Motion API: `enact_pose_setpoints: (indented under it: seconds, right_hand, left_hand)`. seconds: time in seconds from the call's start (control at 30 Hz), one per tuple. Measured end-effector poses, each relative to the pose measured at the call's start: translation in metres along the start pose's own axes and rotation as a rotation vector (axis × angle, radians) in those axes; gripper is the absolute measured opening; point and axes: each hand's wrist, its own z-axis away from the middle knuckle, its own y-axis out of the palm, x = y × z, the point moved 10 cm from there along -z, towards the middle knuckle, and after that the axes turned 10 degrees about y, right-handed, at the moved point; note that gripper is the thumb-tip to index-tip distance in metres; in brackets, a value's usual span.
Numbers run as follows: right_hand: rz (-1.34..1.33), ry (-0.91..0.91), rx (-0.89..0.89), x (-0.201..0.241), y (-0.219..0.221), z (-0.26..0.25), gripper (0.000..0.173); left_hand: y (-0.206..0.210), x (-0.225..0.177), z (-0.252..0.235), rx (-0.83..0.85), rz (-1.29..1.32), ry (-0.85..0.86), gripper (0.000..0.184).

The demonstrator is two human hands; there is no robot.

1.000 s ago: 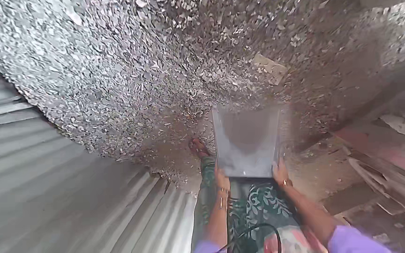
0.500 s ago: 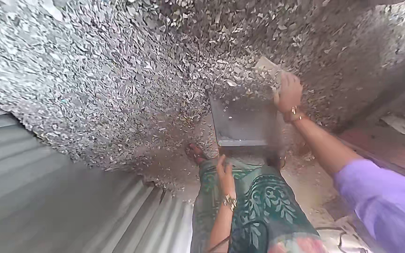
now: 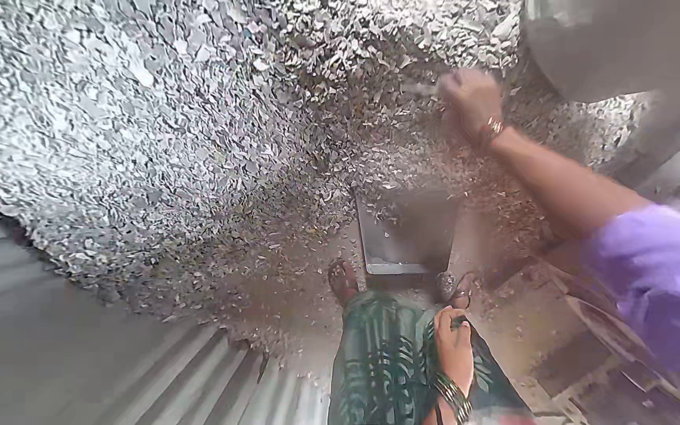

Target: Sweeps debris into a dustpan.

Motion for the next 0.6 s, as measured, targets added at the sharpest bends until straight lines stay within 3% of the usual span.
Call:
enact_pose_setpoints:
  seconds: [0.07, 0.13, 0.27, 0.4, 0.6]
  right_hand:
    - [0.029, 0.063, -0.094, -0.011, -0.029, -0.044, 0.036]
    - [0.075, 0.16, -0.067, -0.028, -0.024, -0.066, 0.038]
    - [0.106, 0.132, -0.02, -0.025, 0.006, -0.055, 0.034]
    - [-0.024, 0.24, 0.365, -0.03, 0.102, 0.013, 0.035]
    - [-0.141, 0.199, 0.375, -0.022, 0.224, 0.14, 0.033]
  left_hand:
    - [-0.006, -0.01, -0.007, -0.017, 0.031, -0.014, 0.028]
    - [-0.013, -0.02, -0.016, -0.042, 0.053, 0.01, 0.029]
    - [-0.031, -0.024, -0.027, -0.082, 0.107, -0.022, 0.031]
    - [-0.039, -0.027, -0.028, -0.115, 0.153, -0.063, 0.03]
    - [-0.043, -0.02, -0.032, -0.134, 0.194, -0.119, 0.03]
